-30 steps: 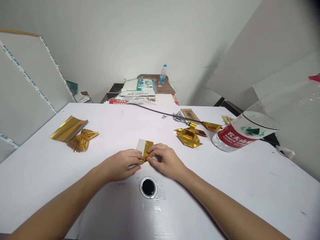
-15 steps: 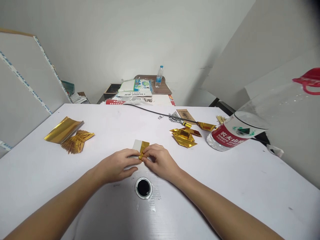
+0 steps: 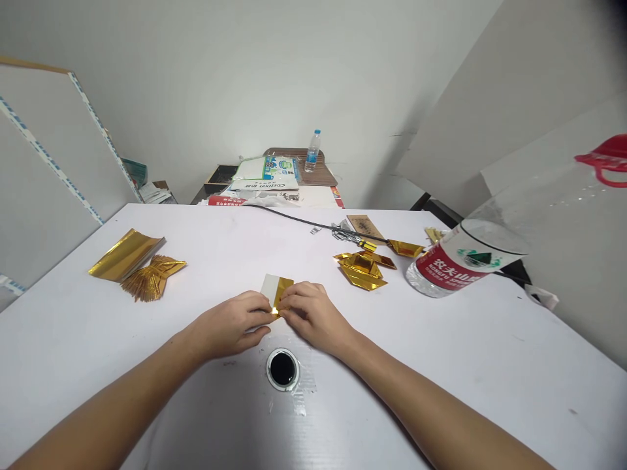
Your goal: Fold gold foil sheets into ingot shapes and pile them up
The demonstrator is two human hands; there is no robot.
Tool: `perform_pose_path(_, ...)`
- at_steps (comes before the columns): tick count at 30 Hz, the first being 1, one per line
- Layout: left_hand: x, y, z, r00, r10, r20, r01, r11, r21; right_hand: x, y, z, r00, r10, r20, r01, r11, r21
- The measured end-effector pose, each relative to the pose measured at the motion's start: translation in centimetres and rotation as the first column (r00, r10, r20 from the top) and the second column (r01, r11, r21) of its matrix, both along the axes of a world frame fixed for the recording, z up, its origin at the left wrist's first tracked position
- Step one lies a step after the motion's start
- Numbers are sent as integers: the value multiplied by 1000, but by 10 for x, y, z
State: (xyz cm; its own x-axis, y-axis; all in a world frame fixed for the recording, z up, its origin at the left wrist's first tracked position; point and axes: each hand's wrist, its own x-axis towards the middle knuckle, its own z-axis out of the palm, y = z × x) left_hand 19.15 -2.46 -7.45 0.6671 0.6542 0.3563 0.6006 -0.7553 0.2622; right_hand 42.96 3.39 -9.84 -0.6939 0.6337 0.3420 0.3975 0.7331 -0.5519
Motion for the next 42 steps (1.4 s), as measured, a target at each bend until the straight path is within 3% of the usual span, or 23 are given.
perform_pose_path(11,5,-4,2,997,-14,-79,15,1000,8,9,-5,9,978,161,130,-186,958,217)
perform_pose_path(18,4,-6,9,998,-18,-57,13,996,-89,12,-12,14,972,144,186,-180,964,196)
perform_pose_path(28,5,-4,8,998,17,-57,-21,997,-79,26,-1,15,972,181,148,-197,975,105)
perform_pose_path(42,7,-7,12,997,0,-80,-7,995,-95,28,-4,23,949,218,229,-264,944,197)
